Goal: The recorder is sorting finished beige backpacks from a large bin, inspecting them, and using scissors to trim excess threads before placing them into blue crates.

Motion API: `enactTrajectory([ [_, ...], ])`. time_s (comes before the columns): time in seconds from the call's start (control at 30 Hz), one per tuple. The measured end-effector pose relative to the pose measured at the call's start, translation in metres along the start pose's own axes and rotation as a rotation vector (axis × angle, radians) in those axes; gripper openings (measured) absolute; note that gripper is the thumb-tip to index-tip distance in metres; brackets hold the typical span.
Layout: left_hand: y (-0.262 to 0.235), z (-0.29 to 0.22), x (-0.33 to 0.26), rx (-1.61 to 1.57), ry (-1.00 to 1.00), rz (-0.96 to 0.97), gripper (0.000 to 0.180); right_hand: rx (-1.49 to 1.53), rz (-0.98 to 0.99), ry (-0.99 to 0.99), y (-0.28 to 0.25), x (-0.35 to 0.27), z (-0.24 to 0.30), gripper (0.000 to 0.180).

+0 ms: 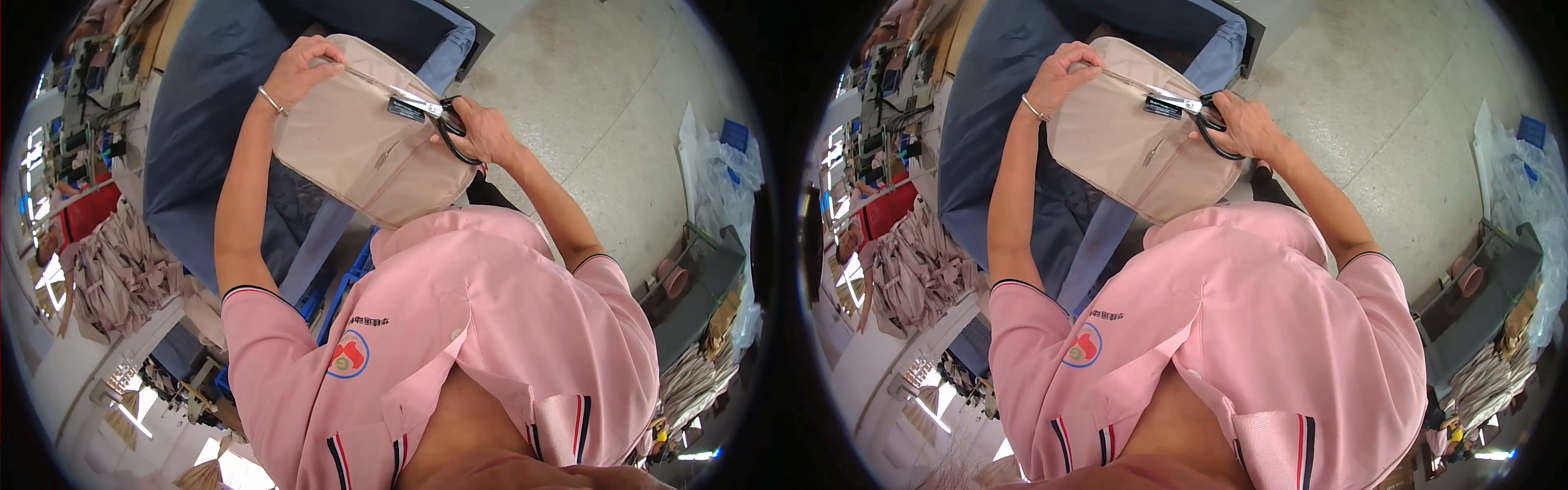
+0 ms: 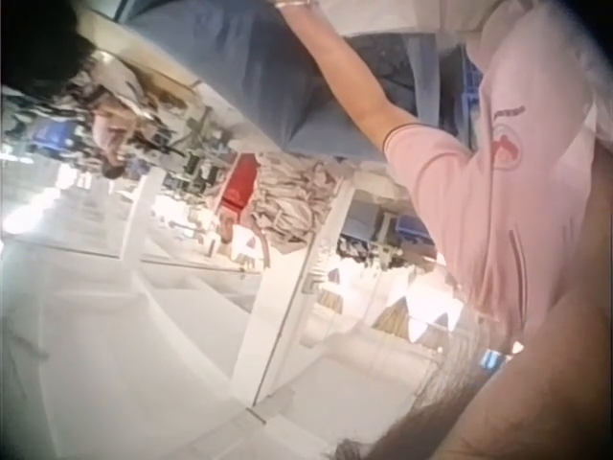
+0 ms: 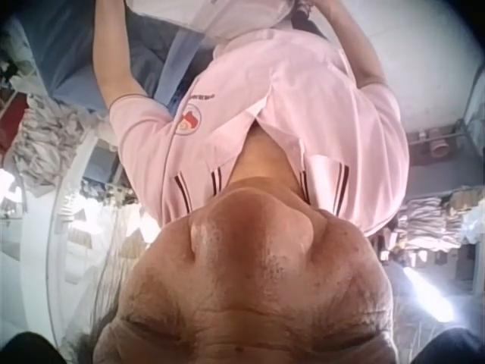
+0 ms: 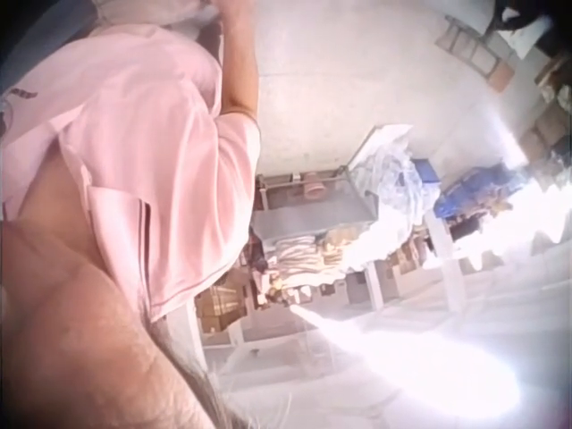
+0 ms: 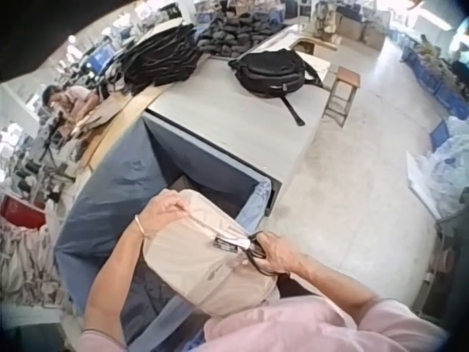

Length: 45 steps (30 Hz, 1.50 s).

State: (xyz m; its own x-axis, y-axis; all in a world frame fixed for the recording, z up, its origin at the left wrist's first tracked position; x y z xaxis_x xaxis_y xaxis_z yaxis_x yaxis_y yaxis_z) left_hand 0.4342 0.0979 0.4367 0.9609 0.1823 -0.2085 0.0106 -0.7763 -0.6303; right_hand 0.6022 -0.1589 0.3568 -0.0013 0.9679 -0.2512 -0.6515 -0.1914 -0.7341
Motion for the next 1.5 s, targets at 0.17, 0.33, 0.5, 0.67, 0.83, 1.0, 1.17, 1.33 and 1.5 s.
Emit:
enactTrajectory([
  [0.17, 0.000, 0.001, -0.003, -0.065, 0.014, -0.015, 0.009, -0.009, -0.056, -0.038, 0.008, -0.001, 0.000, 0.057],
  [0.33, 0.000, 0.002, -0.005, -0.066, 0.019, -0.027, 0.009, -0.020, -0.095, -0.079, 0.014, 0.000, -0.004, 0.054],
  [0.5, -0.001, 0.000, -0.013, -0.052, 0.004, -0.040, 0.009, 0.009, 0.012, -0.040, 0.001, 0.001, 0.008, 0.056],
  [0.67, 0.001, -0.014, -0.019, -0.026, 0.011, -0.044, 0.009, -0.034, -0.015, -0.061, -0.009, 0.005, 0.025, 0.060],
  [0.83, 0.000, -0.013, -0.025, -0.013, 0.008, -0.023, 0.009, -0.031, 0.011, -0.065, -0.004, 0.007, 0.026, 0.059],
  [1.0, 0.001, -0.014, -0.027, -0.018, 0.007, -0.027, 0.009, -0.067, -0.086, -0.044, 0.016, 0.004, 0.015, 0.053],
  [1.17, 0.006, -0.020, -0.028, -0.138, -0.037, -0.010, 0.007, 0.042, -0.084, -0.018, 0.016, 0.002, 0.015, 0.053],
  [1.33, 0.011, -0.020, -0.021, -0.100, -0.039, 0.003, 0.019, 0.007, -0.117, -0.015, -0.005, 0.016, 0.038, 0.060],
  [1.5, 0.016, -0.012, -0.010, -0.248, -0.035, 0.029, 0.031, -0.006, 0.009, 0.017, -0.003, 0.027, 0.046, 0.062],
])
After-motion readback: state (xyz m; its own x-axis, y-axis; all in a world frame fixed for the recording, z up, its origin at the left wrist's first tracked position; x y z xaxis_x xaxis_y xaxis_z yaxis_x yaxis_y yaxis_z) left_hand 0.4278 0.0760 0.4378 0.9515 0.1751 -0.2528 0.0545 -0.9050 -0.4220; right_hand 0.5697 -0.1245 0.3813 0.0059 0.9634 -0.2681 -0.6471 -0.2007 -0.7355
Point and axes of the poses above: each hand's wrist, its own x-axis towards the middle knuckle, its own y-axis out of the palm, z = x × y, the point moved 4 cm from there along x, towards the middle knuckle, and after that the axes turned 13 degrees about z, right-handed, at the moved point
